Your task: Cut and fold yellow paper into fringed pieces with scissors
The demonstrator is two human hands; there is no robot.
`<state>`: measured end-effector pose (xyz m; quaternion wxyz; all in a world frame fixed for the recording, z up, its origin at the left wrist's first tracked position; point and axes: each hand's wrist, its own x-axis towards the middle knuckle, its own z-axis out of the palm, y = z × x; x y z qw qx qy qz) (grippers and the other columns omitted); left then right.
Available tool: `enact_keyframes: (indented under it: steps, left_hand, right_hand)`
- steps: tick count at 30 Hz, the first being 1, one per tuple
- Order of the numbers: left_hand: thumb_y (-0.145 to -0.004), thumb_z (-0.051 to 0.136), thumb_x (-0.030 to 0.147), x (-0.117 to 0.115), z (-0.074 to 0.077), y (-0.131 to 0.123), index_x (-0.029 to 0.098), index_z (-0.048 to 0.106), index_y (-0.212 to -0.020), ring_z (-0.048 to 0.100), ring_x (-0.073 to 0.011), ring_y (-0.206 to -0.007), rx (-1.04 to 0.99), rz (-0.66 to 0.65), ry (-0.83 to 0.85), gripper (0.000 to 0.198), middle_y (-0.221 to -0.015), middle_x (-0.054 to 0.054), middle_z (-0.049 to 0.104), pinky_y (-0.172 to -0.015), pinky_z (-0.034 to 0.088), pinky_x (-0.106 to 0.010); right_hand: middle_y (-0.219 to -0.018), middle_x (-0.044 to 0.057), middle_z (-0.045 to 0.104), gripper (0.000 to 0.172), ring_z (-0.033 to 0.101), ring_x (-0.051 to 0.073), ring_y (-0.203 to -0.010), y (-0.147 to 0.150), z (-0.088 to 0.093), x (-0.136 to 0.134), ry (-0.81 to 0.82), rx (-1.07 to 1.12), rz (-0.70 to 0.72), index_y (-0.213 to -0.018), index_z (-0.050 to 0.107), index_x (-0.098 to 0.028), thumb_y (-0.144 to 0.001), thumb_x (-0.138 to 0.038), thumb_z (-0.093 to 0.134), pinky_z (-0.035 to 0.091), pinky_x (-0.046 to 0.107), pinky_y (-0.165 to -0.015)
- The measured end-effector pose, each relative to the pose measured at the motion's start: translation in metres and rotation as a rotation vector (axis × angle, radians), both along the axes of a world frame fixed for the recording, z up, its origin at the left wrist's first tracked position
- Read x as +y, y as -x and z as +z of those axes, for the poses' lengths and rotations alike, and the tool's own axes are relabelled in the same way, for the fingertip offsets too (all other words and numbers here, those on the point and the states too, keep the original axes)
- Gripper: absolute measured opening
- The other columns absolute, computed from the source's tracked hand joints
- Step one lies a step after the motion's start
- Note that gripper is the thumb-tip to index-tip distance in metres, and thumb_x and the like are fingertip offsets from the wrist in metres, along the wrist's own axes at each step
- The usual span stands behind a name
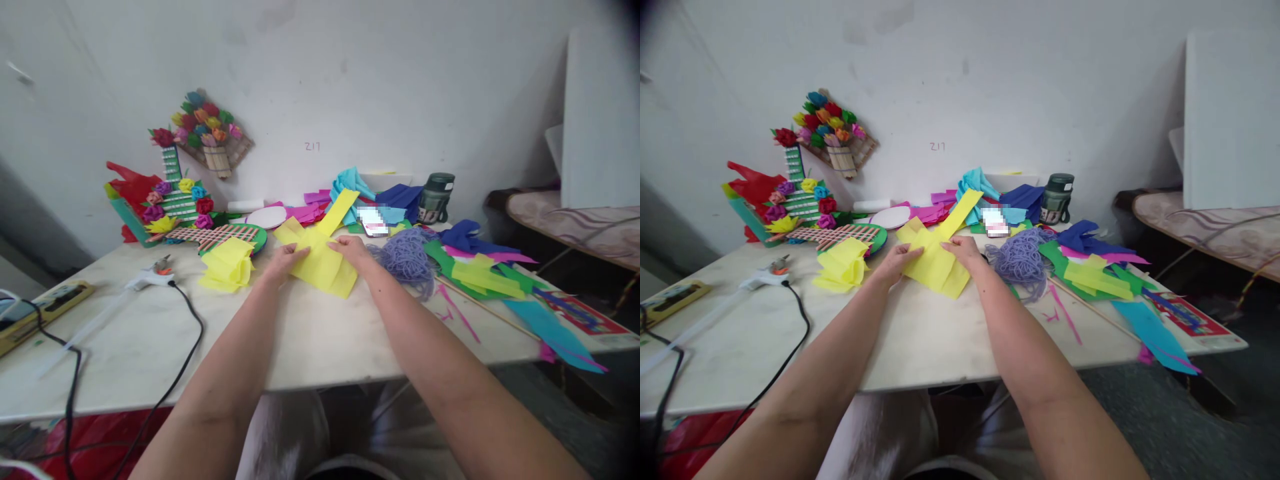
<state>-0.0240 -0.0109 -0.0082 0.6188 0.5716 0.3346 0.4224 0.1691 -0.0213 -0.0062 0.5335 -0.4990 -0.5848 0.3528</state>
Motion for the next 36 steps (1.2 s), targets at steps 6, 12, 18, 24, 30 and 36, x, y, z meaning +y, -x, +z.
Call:
enact_keyframes:
  steps: [6, 12, 18, 24, 30, 36]
  left_hand:
    - [-0.053, 0.074, 0.034, 0.0, 0.004, 0.003, 0.012, 0.065, -0.084, 0.064, -0.0242, -0.072, 0.01, 0.057, 0.083, 0.04, -0.079, -0.011, 0.068, -0.067, 0.05, -0.033]
    - [-0.054, 0.074, 0.029, 0.002, 0.002, 0.007, 0.011, 0.064, -0.082, 0.064, -0.0229, -0.072, -0.011, 0.008, 0.126, 0.035, -0.079, -0.011, 0.067, -0.069, 0.05, -0.034]
    - [-0.053, 0.074, 0.027, 0.005, -0.001, 0.007, 0.011, 0.063, -0.08, 0.064, -0.0235, -0.073, -0.027, -0.016, 0.146, 0.033, -0.08, -0.011, 0.067, -0.068, 0.05, -0.033]
    - [-0.055, 0.073, 0.032, 0.004, 0.0, 0.008, 0.012, 0.063, -0.077, 0.064, -0.0217, -0.069, 0.012, -0.029, 0.124, 0.032, -0.077, -0.01, 0.067, -0.067, 0.05, -0.033]
    - [-0.056, 0.072, 0.035, 0.003, 0.004, 0.01, 0.013, 0.059, -0.067, 0.057, -0.0136, -0.05, 0.154, 0.027, 0.025, 0.028, -0.06, -0.004, 0.063, -0.048, 0.044, -0.023]
    - [-0.057, 0.069, 0.042, 0.001, 0.007, 0.009, 0.015, 0.055, -0.06, 0.045, -0.0081, -0.035, 0.306, 0.095, -0.076, 0.031, -0.048, 0.0, 0.055, -0.032, 0.026, -0.019]
  right_hand:
    - [-0.056, -0.001, 0.06, 0.024, 0.056, 0.015, -0.054, 0.003, 0.006, -0.006, 0.067, 0.069, 0.015, -0.06, 0.059, -0.016, -0.057, -0.04, 0.066, 0.044, 0.025, -0.051]
    - [-0.053, -0.001, 0.057, 0.024, 0.052, 0.013, -0.05, 0.004, 0.009, -0.01, 0.089, 0.034, -0.004, -0.055, 0.056, -0.016, -0.056, -0.038, 0.066, 0.041, 0.024, -0.048]
    - [-0.053, -0.001, 0.057, 0.024, 0.052, 0.013, -0.05, 0.003, 0.008, -0.009, 0.1, -0.007, 0.003, -0.055, 0.056, -0.016, -0.057, -0.037, 0.066, 0.04, 0.024, -0.047]
    - [-0.051, -0.001, 0.056, 0.024, 0.05, 0.012, -0.049, 0.003, 0.009, -0.01, 0.102, -0.045, -0.005, -0.053, 0.055, -0.016, -0.058, -0.037, 0.066, 0.039, 0.023, -0.047]
    - [-0.054, 0.0, 0.058, 0.022, 0.052, 0.013, -0.049, 0.004, 0.011, -0.012, 0.121, -0.022, 0.009, -0.056, 0.057, -0.016, -0.058, -0.036, 0.066, 0.04, 0.023, -0.047]
    - [-0.051, -0.001, 0.056, 0.026, 0.049, 0.011, -0.047, 0.003, 0.006, -0.008, 0.089, -0.068, -0.016, -0.054, 0.056, -0.016, -0.058, -0.04, 0.065, 0.037, 0.022, -0.044]
